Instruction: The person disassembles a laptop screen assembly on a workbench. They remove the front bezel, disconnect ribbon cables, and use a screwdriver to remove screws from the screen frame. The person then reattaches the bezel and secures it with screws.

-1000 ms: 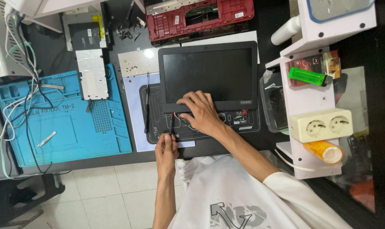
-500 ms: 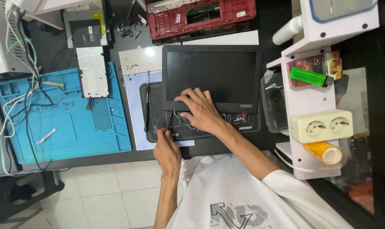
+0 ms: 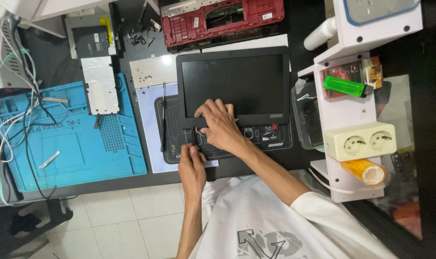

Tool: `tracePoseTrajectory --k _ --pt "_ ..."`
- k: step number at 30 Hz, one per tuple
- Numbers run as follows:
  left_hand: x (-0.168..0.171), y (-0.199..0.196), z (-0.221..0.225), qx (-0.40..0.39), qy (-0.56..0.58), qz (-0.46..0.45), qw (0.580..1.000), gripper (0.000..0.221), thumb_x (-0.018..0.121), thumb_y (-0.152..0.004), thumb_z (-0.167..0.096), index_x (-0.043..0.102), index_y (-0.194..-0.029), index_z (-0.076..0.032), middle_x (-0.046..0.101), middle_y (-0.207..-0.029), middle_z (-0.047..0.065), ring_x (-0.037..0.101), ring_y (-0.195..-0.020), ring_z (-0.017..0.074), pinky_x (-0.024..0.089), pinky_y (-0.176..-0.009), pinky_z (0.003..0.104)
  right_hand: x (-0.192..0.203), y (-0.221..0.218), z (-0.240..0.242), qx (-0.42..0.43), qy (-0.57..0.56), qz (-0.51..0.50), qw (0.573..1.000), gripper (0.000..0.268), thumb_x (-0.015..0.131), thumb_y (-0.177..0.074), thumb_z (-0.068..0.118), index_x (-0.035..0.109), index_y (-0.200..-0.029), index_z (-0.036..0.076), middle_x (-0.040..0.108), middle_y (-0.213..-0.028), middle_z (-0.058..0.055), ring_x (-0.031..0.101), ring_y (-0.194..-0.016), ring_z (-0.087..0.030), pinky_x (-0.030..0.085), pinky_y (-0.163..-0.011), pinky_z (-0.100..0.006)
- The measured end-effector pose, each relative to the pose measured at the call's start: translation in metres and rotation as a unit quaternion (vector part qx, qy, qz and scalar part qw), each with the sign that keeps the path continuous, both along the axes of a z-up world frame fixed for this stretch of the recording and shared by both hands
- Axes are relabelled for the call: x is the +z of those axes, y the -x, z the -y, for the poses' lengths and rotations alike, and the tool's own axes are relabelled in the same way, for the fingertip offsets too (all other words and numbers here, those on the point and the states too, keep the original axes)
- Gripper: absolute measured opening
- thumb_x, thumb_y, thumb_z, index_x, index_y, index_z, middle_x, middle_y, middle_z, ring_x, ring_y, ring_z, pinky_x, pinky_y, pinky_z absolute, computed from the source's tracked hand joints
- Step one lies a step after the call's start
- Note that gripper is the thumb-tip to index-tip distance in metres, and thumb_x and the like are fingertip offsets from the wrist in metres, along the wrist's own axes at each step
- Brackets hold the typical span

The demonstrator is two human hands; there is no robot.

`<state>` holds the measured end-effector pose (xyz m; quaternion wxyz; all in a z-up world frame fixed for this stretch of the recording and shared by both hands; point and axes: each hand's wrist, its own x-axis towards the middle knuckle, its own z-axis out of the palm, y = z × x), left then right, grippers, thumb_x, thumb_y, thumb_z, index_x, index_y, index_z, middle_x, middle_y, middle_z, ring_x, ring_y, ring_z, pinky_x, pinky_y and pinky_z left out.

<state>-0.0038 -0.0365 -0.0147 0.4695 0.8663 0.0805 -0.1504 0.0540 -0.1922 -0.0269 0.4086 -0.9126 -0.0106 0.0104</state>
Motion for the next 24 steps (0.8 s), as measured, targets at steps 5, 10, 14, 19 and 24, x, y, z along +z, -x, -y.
tracePoseTrajectory --k 5,10,14,19,24 --pt "0.034 -0.011 -0.039 -0.037 -0.207 -0.002 0.978 0.028 0.044 -0.108 -0.025 0.064 -0.101 -0.006 0.067 -0.067 0.015 0.068 -0.065 0.0381 0.049 -0.060 0.049 0.002 0.000 -0.002 -0.001 -0.002 -0.016 1.000 0.046 0.085 -0.069 0.004 0.063 -0.109 0.010 0.057 -0.111 -0.004 0.051 -0.109 -0.026 0.033 -0.092 -0.044" --pt "0.032 -0.048 -0.093 0.077 -0.304 0.137 0.940 0.021 0.054 -0.111 -0.021 0.066 -0.109 -0.003 0.069 -0.099 0.017 0.065 -0.091 0.0365 0.049 -0.079 0.046 0.002 -0.001 -0.003 -0.006 -0.005 -0.006 1.000 0.043 0.086 -0.069 0.003 0.065 -0.107 0.010 0.058 -0.111 -0.004 0.051 -0.109 -0.026 0.033 -0.092 -0.043" --pt "0.025 -0.065 -0.091 0.016 -0.361 0.270 0.892 0.037 0.070 -0.099 -0.024 0.067 -0.129 -0.004 0.060 -0.126 0.020 0.053 -0.117 0.0385 0.041 -0.094 0.050 0.004 0.000 -0.005 -0.019 -0.014 -0.022 0.999 0.044 0.086 -0.067 0.003 0.066 -0.105 0.010 0.058 -0.107 -0.004 0.052 -0.108 -0.024 0.033 -0.093 -0.042" --pt "0.016 -0.072 -0.033 -0.249 -0.189 0.288 0.905 0.052 0.076 -0.090 -0.029 0.065 -0.137 -0.010 0.059 -0.139 0.012 0.050 -0.130 0.0349 0.037 -0.106 0.050 0.000 0.001 -0.007 -0.032 -0.023 -0.020 0.999 0.044 0.084 -0.067 0.000 0.066 -0.106 0.009 0.059 -0.107 -0.004 0.053 -0.108 -0.025 0.033 -0.092 -0.043" --pt "0.023 -0.085 -0.008 -0.310 -0.170 0.257 0.899 0.056 0.080 -0.084 -0.029 0.061 -0.131 -0.005 0.058 -0.135 0.010 0.049 -0.128 0.0351 0.037 -0.105 0.050 -0.002 0.000 -0.007 -0.037 -0.018 0.004 0.999 0.044 0.083 -0.067 -0.001 0.065 -0.105 0.009 0.058 -0.107 -0.004 0.052 -0.108 -0.027 0.034 -0.093 -0.044"
